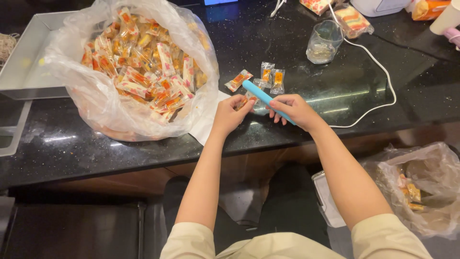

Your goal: Sealing individual snack bags using a handheld heat sealer

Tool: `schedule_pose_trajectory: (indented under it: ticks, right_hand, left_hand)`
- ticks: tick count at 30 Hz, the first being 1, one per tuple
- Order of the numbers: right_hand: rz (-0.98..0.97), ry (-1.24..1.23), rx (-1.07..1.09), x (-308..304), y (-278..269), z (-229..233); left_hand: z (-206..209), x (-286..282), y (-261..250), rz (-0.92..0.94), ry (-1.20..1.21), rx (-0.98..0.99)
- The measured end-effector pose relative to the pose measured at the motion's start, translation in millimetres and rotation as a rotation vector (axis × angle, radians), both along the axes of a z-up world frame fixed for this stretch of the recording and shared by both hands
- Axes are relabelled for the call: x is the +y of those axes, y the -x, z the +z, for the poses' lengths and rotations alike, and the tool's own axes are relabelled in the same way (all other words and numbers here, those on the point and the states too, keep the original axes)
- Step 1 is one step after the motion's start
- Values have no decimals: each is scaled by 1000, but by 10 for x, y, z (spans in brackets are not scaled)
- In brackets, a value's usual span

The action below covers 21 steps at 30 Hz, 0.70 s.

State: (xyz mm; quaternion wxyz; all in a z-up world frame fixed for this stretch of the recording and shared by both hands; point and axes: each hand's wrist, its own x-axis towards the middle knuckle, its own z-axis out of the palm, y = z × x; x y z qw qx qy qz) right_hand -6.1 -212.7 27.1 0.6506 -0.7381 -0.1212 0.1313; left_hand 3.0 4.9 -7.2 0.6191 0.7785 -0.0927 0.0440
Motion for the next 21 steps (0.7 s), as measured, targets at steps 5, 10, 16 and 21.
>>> schedule_pose_trajectory:
  ticks: [5, 10, 16, 21]
  right_hand:
    - [6, 26, -17, -4, 1, 41]
    - [8, 44, -28, -7, 5, -4]
    - [22, 36, -23, -14, 35, 48]
    - [20, 49, -16, -13, 42, 67]
  left_hand:
    - [16, -44, 56, 50, -85, -23]
    - [-87, -37, 13, 63, -159, -52]
    - [103, -63, 132, 58, -134, -33]
    - [56, -77, 119, 80, -158, -14]
